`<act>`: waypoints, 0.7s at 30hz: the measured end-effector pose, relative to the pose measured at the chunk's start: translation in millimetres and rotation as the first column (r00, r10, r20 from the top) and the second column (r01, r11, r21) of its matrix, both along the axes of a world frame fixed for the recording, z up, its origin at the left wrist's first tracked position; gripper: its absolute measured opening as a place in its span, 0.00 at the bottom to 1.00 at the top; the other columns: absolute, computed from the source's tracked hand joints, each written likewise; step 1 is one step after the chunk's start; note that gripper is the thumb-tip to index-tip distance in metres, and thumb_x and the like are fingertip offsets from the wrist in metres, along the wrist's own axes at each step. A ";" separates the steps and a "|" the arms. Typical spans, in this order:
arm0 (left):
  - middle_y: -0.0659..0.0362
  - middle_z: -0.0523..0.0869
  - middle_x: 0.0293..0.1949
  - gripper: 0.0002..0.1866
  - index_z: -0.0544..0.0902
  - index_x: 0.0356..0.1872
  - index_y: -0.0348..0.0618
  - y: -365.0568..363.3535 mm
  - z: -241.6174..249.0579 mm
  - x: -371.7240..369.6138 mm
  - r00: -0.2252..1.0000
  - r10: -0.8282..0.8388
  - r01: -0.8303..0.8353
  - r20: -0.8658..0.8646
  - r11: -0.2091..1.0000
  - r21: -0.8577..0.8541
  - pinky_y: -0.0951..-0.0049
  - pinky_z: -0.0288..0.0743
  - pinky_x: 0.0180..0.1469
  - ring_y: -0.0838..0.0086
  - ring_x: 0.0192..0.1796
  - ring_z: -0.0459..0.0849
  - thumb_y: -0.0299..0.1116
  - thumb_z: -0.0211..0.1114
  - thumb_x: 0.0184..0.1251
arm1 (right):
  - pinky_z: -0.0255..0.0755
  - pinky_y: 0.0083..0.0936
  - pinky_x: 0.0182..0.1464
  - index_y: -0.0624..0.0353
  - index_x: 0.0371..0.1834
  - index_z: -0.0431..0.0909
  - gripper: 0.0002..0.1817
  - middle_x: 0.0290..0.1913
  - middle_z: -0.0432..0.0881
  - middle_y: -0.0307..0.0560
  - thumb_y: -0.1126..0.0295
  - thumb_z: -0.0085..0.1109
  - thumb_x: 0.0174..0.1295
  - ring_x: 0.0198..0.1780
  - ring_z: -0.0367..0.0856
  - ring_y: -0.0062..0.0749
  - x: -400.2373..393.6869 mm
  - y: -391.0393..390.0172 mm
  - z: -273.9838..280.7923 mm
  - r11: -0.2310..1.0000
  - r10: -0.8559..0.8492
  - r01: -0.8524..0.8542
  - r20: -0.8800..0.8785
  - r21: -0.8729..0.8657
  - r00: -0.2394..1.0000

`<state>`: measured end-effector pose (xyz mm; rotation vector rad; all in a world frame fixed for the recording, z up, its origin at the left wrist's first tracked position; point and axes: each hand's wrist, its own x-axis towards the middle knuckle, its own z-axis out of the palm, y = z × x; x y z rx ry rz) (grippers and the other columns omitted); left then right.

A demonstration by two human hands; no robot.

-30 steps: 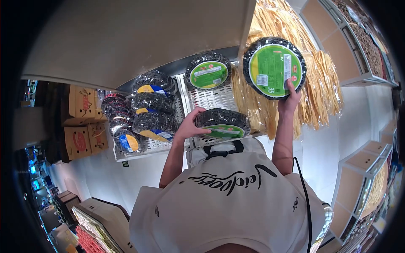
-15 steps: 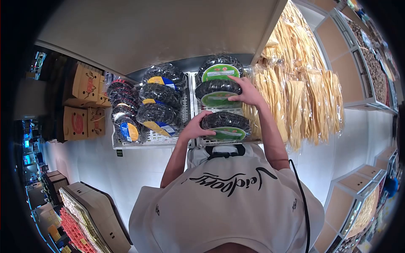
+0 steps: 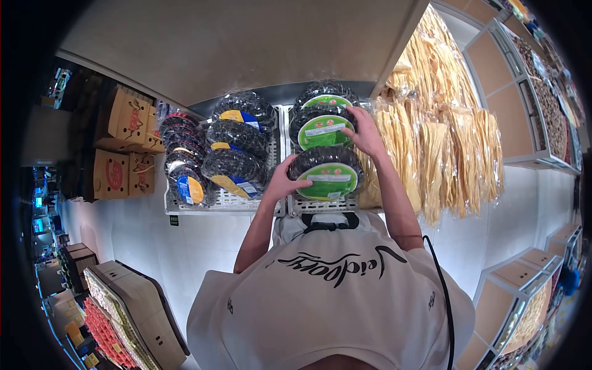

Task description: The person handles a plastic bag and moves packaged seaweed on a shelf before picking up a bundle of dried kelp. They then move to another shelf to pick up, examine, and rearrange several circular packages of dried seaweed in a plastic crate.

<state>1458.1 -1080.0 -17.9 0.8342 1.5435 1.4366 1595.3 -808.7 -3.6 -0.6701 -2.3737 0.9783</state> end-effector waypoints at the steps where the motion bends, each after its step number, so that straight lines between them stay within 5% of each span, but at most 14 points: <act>1: 0.58 0.85 0.51 0.35 0.76 0.60 0.35 2.1 -0.7 -0.9 0.999 0.040 -0.040 0.013 0.999 0.011 0.72 0.77 0.57 0.76 0.52 0.82 0.24 0.82 0.48 | 0.70 0.38 0.68 0.57 0.67 0.74 0.29 0.62 0.78 0.55 0.66 0.70 0.62 0.65 0.76 0.49 1.8 0.3 -2.9 0.997 -0.044 0.046 -0.042 0.057 0.998; 2: 0.57 0.86 0.50 0.33 0.76 0.59 0.35 3.2 -1.5 -1.8 0.995 0.085 -0.085 0.058 0.996 0.001 0.72 0.78 0.56 0.76 0.51 0.83 0.24 0.81 0.50 | 0.71 0.38 0.67 0.59 0.65 0.75 0.27 0.62 0.78 0.55 0.64 0.69 0.64 0.64 0.77 0.48 2.8 -0.3 -6.1 0.990 -0.081 0.091 -0.085 0.111 0.993; 3: 0.57 0.86 0.49 0.32 0.77 0.59 0.34 5.0 4.6 -1.1 0.986 0.134 -0.133 0.103 0.991 -0.015 0.72 0.78 0.55 0.76 0.49 0.84 0.25 0.81 0.52 | 0.76 0.33 0.61 0.59 0.62 0.77 0.22 0.58 0.82 0.50 0.61 0.64 0.69 0.59 0.81 0.39 6.5 -5.3 6.9 0.975 -0.120 0.104 -0.070 -0.198 0.990; 4: 0.57 0.87 0.48 0.30 0.77 0.58 0.34 5.7 6.6 -0.6 0.971 0.186 -0.183 0.149 0.982 -0.034 0.72 0.79 0.54 0.76 0.48 0.85 0.25 0.80 0.53 | 0.78 0.27 0.56 0.59 0.63 0.77 0.21 0.54 0.85 0.46 0.61 0.61 0.72 0.55 0.83 0.30 10.5 -6.8 12.2 0.833 -0.133 0.071 -0.073 -0.549 0.988; 6: 0.57 0.89 0.45 0.24 0.80 0.55 0.33 6.7 17.2 2.9 0.945 0.297 -0.300 0.135 0.954 0.000 0.73 0.81 0.50 0.76 0.44 0.87 0.25 0.77 0.57 | 0.77 0.23 0.55 0.60 0.63 0.77 0.19 0.51 0.86 0.46 0.63 0.58 0.74 0.54 0.84 0.28 27.3 -12.1 26.3 0.576 -0.056 -0.171 -0.247 -0.799 0.967; 10: 0.58 0.89 0.43 0.20 0.82 0.52 0.35 8.1 15.4 -0.9 0.927 0.283 -0.293 0.246 0.956 0.006 0.75 0.80 0.48 0.78 0.43 0.87 0.25 0.76 0.59 | 0.75 0.28 0.62 0.63 0.72 0.67 0.32 0.59 0.82 0.49 0.70 0.66 0.66 0.59 0.82 0.33 50.8 -38.7 31.5 0.767 0.038 -0.145 -0.182 -0.625 0.982; 14: 0.58 0.89 0.44 0.19 0.82 0.52 0.36 10.5 19.4 0.5 0.906 0.277 -0.295 0.321 0.956 0.006 0.74 0.79 0.51 0.78 0.43 0.87 0.28 0.74 0.61 | 0.72 0.32 0.66 0.65 0.73 0.64 0.44 0.65 0.77 0.53 0.73 0.78 0.54 0.64 0.77 0.34 61.9 -54.0 20.7 0.514 -0.009 -0.116 -0.141 -0.850 0.990; 21: 0.60 0.90 0.41 0.16 0.83 0.50 0.36 16.3 33.8 7.6 0.911 0.265 -0.296 0.317 0.954 0.054 0.78 0.77 0.44 0.82 0.39 0.85 0.26 0.74 0.62 | 0.78 0.27 0.56 0.66 0.62 0.73 0.34 0.52 0.85 0.47 0.77 0.78 0.51 0.50 0.84 0.29 63.4 -63.8 37.8 0.526 -0.054 -0.137 -0.194 -0.839 0.980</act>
